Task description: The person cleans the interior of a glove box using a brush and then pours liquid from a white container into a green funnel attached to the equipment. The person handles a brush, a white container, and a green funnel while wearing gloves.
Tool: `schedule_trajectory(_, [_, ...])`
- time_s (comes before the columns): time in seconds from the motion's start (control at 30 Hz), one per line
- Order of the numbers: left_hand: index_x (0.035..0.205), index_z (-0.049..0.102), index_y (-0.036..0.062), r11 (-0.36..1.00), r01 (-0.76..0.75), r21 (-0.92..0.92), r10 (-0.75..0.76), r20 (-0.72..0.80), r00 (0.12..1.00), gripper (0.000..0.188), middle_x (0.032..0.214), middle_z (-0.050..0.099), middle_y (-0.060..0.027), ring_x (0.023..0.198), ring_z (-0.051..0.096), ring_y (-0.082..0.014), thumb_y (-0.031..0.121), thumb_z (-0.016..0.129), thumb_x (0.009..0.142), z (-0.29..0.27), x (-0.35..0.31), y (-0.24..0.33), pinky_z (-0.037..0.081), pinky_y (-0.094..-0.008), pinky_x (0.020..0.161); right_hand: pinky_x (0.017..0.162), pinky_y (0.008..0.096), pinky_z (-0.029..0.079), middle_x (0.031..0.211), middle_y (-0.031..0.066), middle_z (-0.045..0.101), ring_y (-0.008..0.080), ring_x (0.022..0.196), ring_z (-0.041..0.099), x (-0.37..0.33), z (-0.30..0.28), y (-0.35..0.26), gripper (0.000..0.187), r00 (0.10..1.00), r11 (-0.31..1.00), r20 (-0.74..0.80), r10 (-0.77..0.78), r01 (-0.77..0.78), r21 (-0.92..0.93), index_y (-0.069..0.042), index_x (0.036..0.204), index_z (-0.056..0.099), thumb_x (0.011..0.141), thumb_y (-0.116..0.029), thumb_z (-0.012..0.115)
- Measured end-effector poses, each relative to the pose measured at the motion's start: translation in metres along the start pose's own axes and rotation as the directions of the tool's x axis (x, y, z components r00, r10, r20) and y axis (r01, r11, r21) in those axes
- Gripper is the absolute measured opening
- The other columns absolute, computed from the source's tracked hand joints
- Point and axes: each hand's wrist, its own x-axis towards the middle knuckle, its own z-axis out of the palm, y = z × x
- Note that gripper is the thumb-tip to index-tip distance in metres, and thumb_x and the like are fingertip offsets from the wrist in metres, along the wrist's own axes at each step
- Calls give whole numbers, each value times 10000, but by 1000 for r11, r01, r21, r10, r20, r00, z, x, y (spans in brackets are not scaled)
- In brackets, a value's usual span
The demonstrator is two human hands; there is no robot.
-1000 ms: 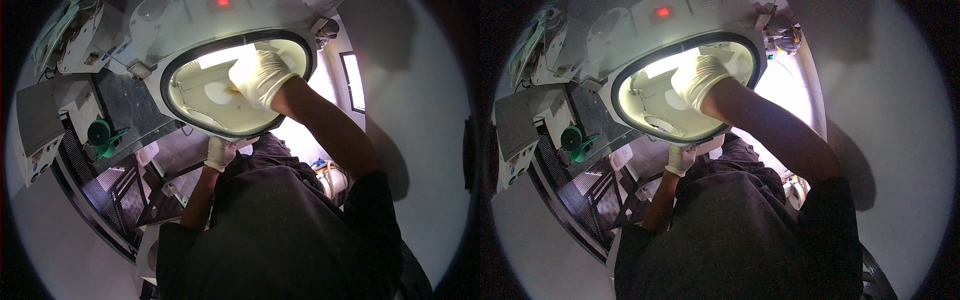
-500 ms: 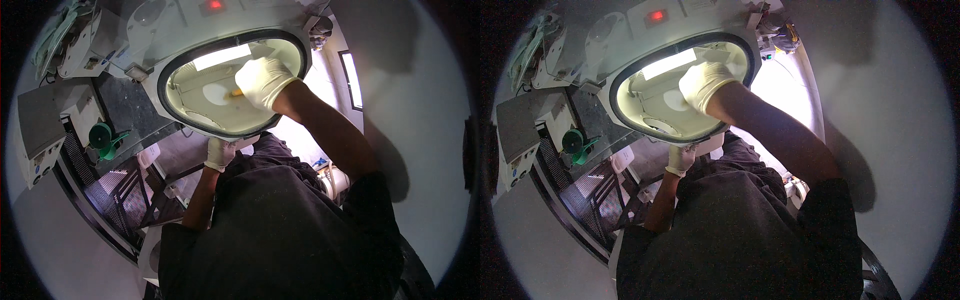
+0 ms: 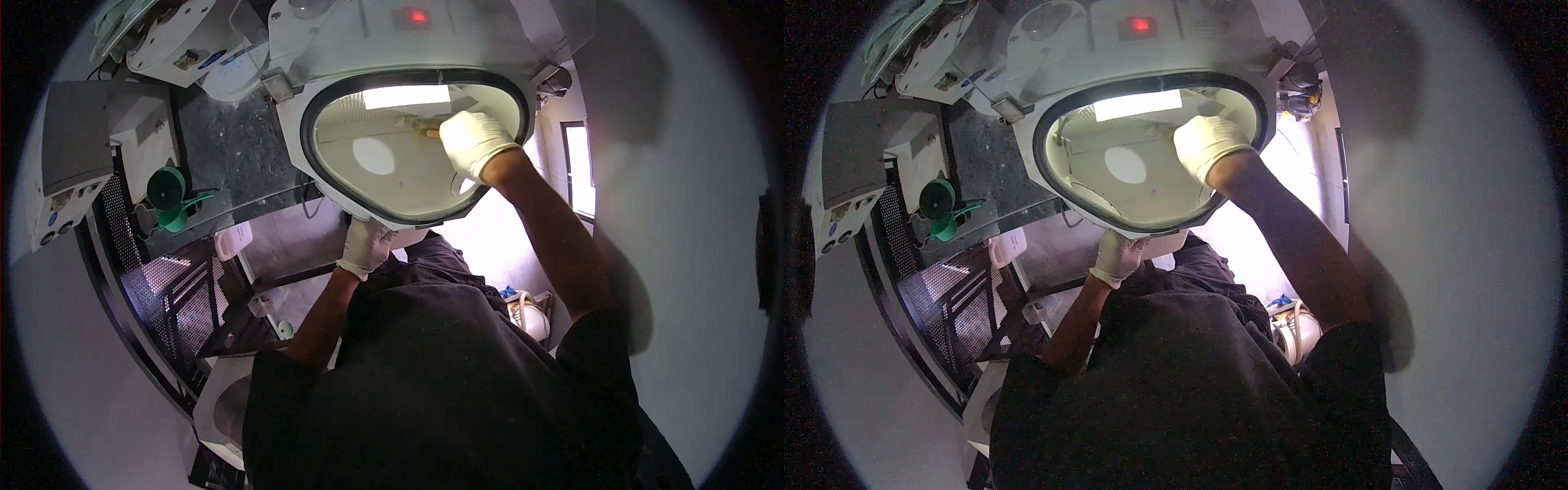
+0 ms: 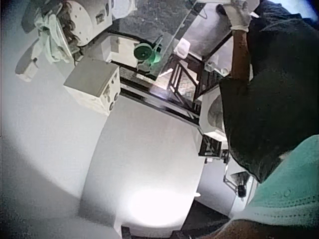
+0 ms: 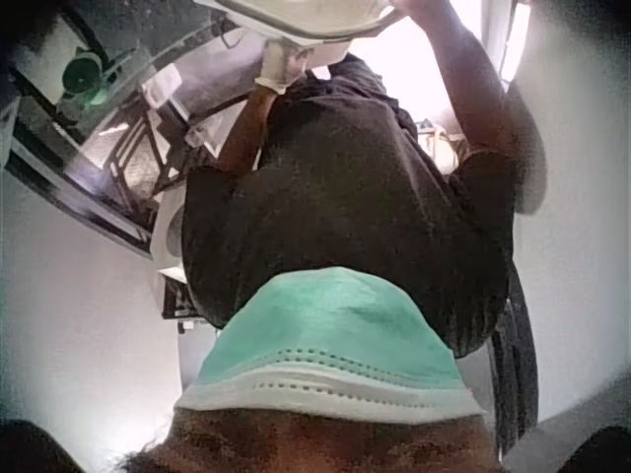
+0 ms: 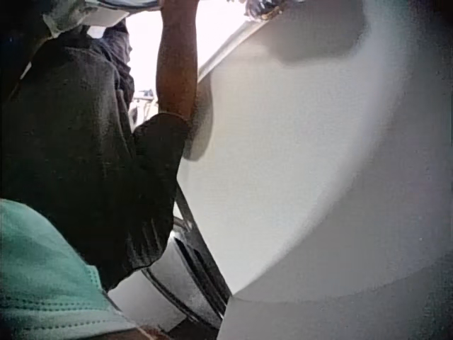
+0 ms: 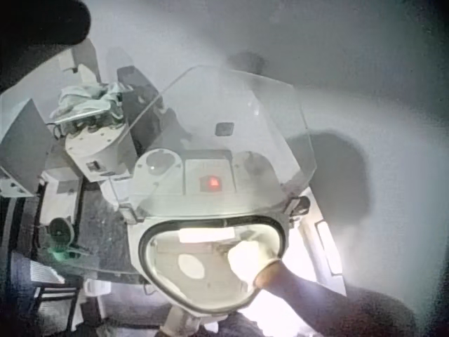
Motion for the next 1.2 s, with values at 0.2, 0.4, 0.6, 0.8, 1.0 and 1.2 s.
schedule_trajectory(0.2, [1122, 691, 88, 1000, -11, -6, 11, 29, 1000, 245, 1102, 701, -168, 1009, 653, -421, 106, 705, 878, -4, 0, 2, 516, -489, 862, 733, 433, 584, 786, 195, 709, 359, 761, 718, -10, -12, -2, 190, 981, 999, -193, -28, 32, 15, -11, 870, 737, 871, -134, 592])
schedule_trajectory(0.4, [1064, 715, 80, 998, -5, 57, 4, 21, 1000, 213, 1091, 701, -154, 1008, 649, -402, 99, 725, 852, -3, 1, 2, 508, -496, 874, 780, 430, 594, 918, 202, 746, 345, 871, 744, -13, -11, -16, 247, 991, 993, 66, -116, 116, 2, -42, 944, 778, 868, -184, 590])
schedule_trajectory(0.6, [1047, 720, 29, 996, 53, -65, -51, 38, 998, 183, 993, 745, -151, 916, 724, -317, 39, 715, 864, 2, -5, -5, 560, -407, 797, 788, 452, 588, 954, 191, 752, 344, 894, 740, 6, -28, -12, 261, 980, 999, 195, -35, 40, -21, -51, 977, 781, 819, -201, 639])
schedule_trajectory(0.8, [1059, 723, 15, 999, 45, -19, -44, 68, 997, 176, 986, 749, -145, 922, 742, -238, -11, 674, 893, 4, -8, -10, 574, -356, 787, 822, 447, 580, 1006, 174, 755, 352, 933, 735, -4, -25, -37, 307, 945, 996, 319, -78, 63, 57, -84, 1023, 786, 784, -228, 658])
schedule_trajectory(1.0, [1079, 726, 16, 997, 66, -42, -62, 97, 993, 188, 1010, 750, -140, 941, 737, -232, 5, 668, 901, 9, -10, -15, 568, -356, 820, 782, 443, 563, 899, 234, 726, 399, 867, 707, -5, -20, -26, 308, 954, 955, 255, -159, 83, 285, -19, 914, 774, 769, -239, 614])
schedule_trajectory(1.2, [1036, 731, 74, 982, 144, -120, -140, 46, 989, 179, 971, 730, -149, 907, 703, -336, 62, 684, 863, 17, -14, -18, 550, -442, 779, 826, 435, 568, 982, 189, 748, 356, 905, 722, -5, -45, -25, 332, 959, 966, 243, -147, 86, 244, -69, 1005, 784, 801, -299, 658])
